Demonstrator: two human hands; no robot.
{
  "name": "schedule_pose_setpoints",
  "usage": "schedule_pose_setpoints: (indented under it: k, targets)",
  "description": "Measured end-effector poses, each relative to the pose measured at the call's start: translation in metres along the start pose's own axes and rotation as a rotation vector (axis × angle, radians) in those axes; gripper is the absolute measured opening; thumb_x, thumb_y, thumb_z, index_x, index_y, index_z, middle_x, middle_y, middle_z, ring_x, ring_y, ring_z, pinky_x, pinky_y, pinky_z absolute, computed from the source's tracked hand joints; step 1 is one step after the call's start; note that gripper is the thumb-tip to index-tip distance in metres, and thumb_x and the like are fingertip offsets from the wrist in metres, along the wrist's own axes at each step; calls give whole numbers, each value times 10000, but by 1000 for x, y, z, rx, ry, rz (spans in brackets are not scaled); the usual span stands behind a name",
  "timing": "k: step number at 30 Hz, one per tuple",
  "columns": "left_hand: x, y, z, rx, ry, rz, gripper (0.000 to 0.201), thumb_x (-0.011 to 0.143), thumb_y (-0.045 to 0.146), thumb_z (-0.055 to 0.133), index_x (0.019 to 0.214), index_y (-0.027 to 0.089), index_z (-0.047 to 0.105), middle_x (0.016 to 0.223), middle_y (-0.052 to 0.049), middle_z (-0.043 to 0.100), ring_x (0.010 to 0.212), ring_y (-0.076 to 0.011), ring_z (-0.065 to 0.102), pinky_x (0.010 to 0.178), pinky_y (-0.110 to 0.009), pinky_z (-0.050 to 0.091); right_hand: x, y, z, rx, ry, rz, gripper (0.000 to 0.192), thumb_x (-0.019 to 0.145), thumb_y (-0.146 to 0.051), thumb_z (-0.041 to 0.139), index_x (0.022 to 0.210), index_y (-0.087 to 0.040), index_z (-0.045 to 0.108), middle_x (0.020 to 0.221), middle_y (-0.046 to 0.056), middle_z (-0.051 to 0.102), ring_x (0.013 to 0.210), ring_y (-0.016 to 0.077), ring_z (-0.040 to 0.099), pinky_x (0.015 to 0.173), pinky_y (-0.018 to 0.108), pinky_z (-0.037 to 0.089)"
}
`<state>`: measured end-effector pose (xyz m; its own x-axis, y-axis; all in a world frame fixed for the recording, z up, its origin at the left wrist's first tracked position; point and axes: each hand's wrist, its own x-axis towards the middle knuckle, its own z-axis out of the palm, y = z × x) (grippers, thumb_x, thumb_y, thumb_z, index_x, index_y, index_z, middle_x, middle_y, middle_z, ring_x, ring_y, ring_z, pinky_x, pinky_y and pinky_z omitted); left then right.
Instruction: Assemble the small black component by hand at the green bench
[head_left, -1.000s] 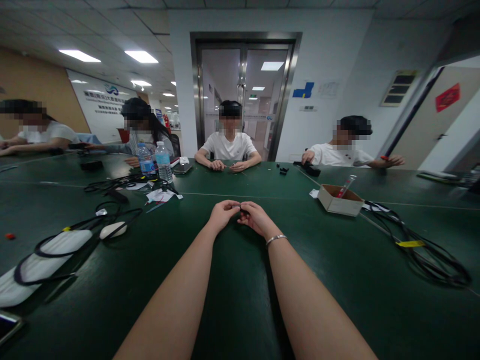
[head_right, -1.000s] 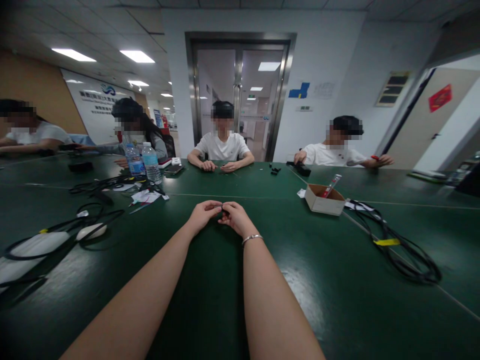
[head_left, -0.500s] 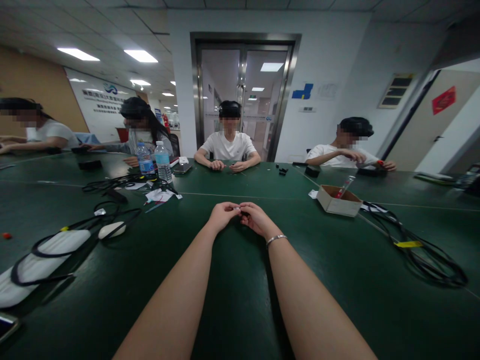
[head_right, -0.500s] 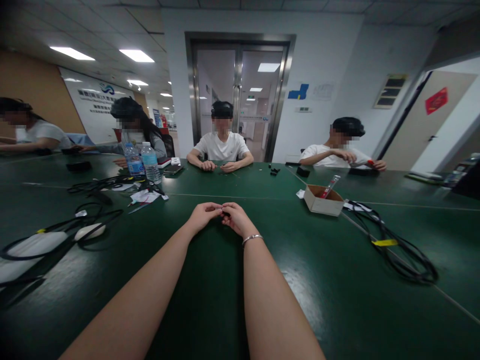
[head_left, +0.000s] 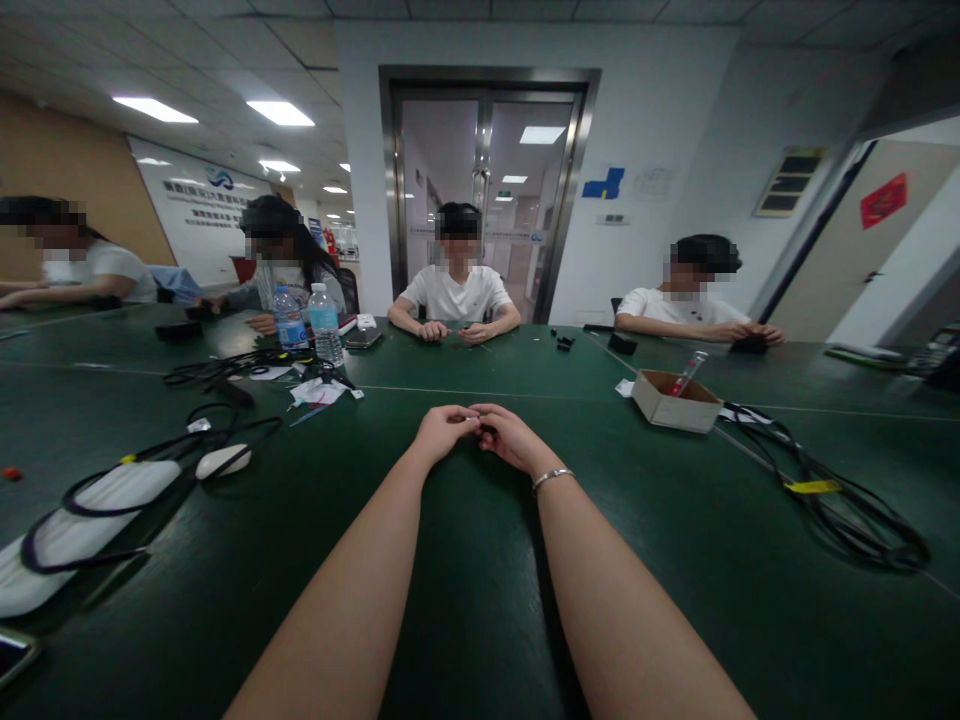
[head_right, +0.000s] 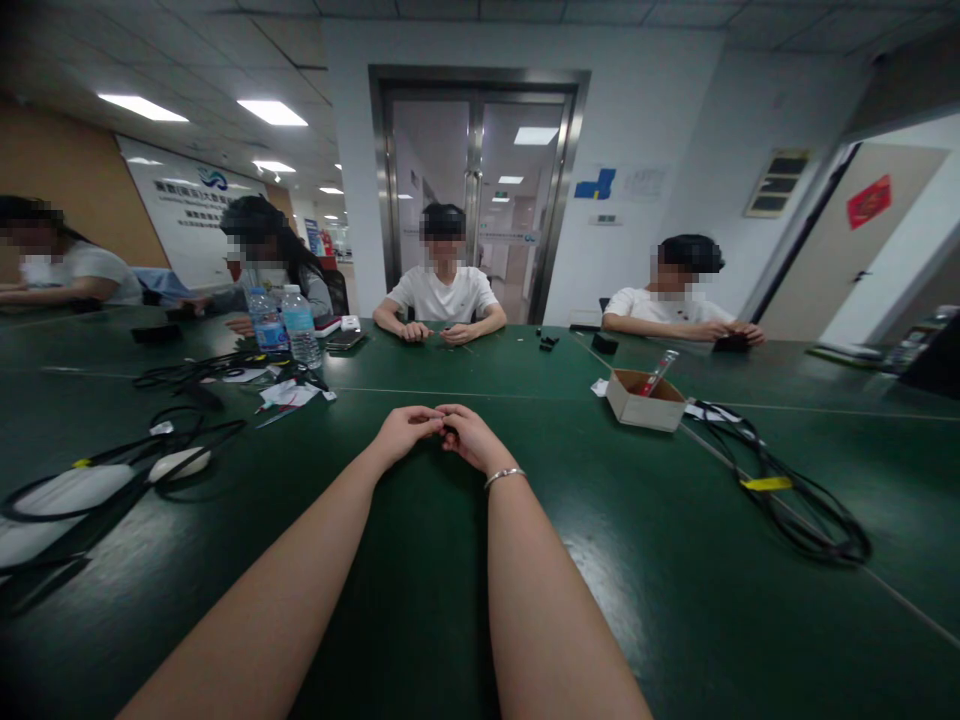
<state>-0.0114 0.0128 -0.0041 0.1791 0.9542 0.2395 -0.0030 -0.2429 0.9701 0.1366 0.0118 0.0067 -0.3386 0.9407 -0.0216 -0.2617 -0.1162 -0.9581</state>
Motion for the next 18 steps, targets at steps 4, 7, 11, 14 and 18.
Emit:
schedule_pose_setpoints:
  k: [4, 7, 11, 14, 18]
  targets:
    - [0, 0, 0, 0, 22, -14, 306, 627, 303, 782, 861, 117, 712, 797, -95, 708, 738, -183, 646, 767, -330, 504, 2, 2, -1, -20, 6, 4, 247, 788, -83, 481, 1007, -152, 572, 625, -8, 562, 440, 83, 454, 416, 179, 429]
    - [0, 0, 1, 12, 32, -21, 307, 622, 308, 788, 855, 123, 713, 783, -87, 706, 707, -168, 634, 717, -304, 503, 1, 2, -1, -33, -6, -9, 256, 809, -122, 493, 1054, -170, 552, 622, -21, 546, 444, 90, 454, 420, 189, 430]
    - [1, 1, 2, 47, 49, -34, 300, 624, 318, 786, 834, 118, 711, 727, -77, 694, 635, -147, 601, 651, -280, 486, -1, 1, 0, -55, -16, -4, 271, 825, -139, 503, 1091, -189, 531, 612, -36, 524, 451, 93, 456, 430, 194, 432]
    - [1, 2, 3, 58, 50, -41, 267, 643, 328, 766, 799, 120, 708, 701, -68, 684, 608, -134, 581, 620, -262, 467, -2, 0, 1, -62, -18, 0, 257, 849, -146, 484, 1099, -190, 520, 616, -34, 518, 458, 98, 459, 429, 195, 431]
    - [2, 2, 3, 58, 42, -47, 263, 657, 375, 740, 739, 129, 697, 652, -49, 660, 565, -119, 548, 571, -240, 440, -2, 0, 2, -52, -28, -16, 190, 897, -237, 504, 1082, -198, 519, 635, -35, 506, 458, 93, 453, 422, 190, 426]
